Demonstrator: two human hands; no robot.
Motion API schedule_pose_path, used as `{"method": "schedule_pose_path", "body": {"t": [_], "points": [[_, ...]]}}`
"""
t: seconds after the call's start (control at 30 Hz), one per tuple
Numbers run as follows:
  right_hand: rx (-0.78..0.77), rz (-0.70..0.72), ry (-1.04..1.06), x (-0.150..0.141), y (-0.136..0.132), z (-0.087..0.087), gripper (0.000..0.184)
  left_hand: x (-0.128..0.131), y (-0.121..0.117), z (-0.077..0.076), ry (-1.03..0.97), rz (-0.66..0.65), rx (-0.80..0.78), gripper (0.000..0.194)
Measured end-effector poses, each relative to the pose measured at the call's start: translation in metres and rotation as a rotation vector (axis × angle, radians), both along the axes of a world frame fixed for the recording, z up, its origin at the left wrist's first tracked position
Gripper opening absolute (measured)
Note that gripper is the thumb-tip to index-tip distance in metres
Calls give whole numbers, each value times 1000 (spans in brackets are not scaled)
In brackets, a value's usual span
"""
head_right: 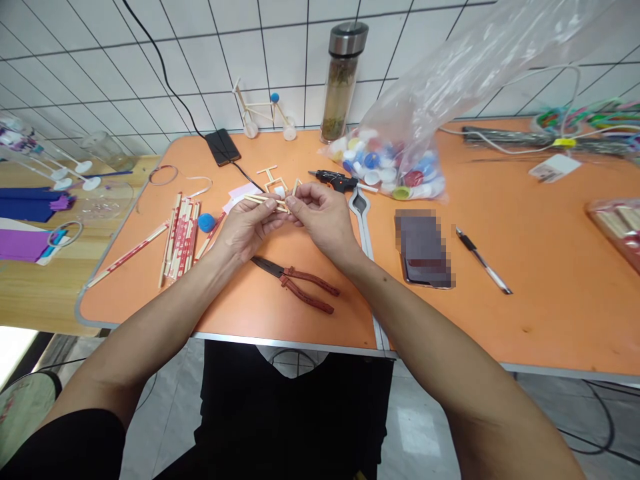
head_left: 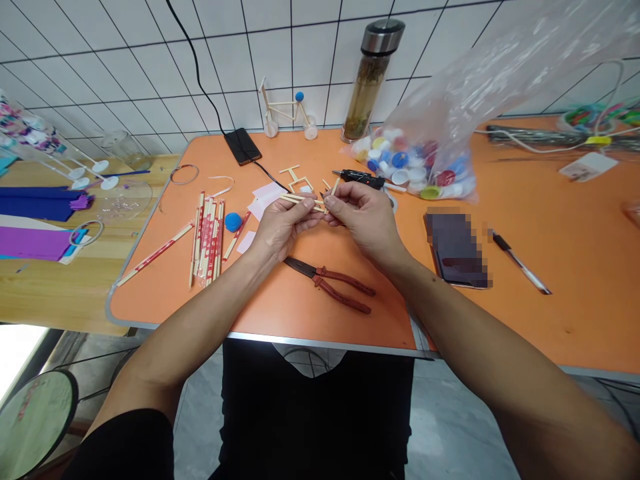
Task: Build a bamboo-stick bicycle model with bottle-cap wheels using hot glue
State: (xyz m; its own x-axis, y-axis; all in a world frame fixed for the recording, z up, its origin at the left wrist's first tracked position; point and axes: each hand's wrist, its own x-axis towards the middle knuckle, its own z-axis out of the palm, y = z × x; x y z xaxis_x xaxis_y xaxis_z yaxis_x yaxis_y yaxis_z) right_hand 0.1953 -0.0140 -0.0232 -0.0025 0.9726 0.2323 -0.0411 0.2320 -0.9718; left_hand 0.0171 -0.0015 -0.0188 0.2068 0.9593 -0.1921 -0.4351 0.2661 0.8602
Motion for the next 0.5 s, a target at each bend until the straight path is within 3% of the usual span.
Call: {"method": "schedule_pose_path", "body": {"t": [0.5], "points": [[30, 10, -45, -1, 3, -5, 48, -4, 2, -2, 71, -4, 50, 21]]}}
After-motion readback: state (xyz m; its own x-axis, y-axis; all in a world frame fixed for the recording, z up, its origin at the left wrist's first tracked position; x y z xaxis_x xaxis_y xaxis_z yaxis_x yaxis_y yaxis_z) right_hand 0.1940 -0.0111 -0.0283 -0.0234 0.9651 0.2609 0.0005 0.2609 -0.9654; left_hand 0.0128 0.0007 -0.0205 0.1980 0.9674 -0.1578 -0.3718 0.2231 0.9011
